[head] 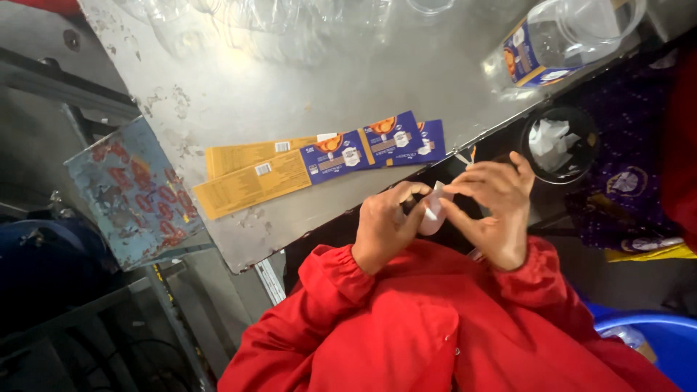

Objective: The person peels adhesive labels from a backing sheet and applies them to the sides of clear plastic jars at a packing table.

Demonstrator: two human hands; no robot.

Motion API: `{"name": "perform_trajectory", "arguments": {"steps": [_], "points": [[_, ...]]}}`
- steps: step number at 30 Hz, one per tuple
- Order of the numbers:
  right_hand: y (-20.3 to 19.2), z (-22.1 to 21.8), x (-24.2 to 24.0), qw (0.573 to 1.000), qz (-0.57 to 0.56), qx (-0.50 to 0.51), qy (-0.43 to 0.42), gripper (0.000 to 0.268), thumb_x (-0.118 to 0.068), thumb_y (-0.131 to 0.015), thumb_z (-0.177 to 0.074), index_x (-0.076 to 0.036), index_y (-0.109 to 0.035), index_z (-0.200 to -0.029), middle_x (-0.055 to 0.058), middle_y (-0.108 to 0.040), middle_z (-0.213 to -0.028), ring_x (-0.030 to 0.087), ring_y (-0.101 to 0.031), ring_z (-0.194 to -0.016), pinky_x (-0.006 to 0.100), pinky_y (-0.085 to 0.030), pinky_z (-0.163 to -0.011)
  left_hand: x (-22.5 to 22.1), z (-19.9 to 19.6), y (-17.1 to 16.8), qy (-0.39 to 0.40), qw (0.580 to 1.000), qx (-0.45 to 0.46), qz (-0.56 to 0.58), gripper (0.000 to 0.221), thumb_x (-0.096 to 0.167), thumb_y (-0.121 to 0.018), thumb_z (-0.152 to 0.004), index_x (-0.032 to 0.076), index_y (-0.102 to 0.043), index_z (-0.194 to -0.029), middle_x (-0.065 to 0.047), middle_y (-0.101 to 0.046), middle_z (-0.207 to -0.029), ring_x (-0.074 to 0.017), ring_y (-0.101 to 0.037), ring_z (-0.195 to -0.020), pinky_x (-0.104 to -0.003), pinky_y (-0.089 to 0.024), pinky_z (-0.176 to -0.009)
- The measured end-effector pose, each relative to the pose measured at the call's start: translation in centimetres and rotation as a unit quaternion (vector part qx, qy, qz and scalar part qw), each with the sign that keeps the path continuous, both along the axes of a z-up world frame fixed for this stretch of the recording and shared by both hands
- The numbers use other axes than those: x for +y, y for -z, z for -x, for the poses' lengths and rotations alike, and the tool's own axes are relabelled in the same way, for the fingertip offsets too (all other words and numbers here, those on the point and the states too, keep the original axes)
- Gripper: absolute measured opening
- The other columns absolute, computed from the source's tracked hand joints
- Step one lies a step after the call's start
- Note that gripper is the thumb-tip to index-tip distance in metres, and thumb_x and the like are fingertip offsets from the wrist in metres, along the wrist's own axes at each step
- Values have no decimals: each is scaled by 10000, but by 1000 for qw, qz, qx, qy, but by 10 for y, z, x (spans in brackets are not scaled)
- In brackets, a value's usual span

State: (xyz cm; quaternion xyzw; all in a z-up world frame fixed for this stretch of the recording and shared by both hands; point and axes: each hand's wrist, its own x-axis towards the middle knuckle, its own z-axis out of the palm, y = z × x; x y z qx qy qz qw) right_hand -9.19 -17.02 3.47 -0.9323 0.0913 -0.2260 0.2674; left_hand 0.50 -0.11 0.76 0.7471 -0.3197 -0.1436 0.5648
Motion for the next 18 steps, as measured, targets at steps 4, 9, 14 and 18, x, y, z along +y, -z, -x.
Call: {"name": "perform_trajectory", "arguments": {"steps": [4, 9, 14, 18], "points": [[5, -6, 7, 998, 63, 2, -11, 156, -208, -862, -843, -177, -791, -978, -31, -719, -989, 205, -642, -1122, 515, -201, -1257, 0, 4, 3, -13, 998, -54, -4, 161, 141, -702, -946, 97, -684, -1099, -126, -718, -895, -300, -731, -789, -377, -561, -672], [12, -6, 9, 995, 96, 16, -5, 115, -207, -857, -827, -176, -772, -896, -29, -719, -934, 210, -654, -1081, 517, -203, -1248, -1, 6, 6, 7, 996, -85, -21, 70, 110, -662, -991, 69, -655, -1048, -134, -716, -902, -338, -706, -802, -415, -540, -682], [34, -6, -2, 977, -213, 25, 10, 58, -143, -747, -827, -112, -724, -870, 20, -716, -914, 166, -684, -936, 394, -459, -963, 2, 4, 3, 21, 997, -80, -6, 102, 125, -655, -981, 109, -681, -1078, -126, -713, -910, -341, -698, -800, -411, -547, -684], [60, -3, -20, 816, -575, -55, 17, 102, -76, -599, -1021, -27, -673, -969, 85, -683, -996, 168, -642, -973, 293, -503, -959, 1, -3, -2, -2, 995, -89, 53, 133, 134, -657, -981, 130, -673, -1114, -121, -722, -964, -334, -703, -836, -380, -549, -710]]}}
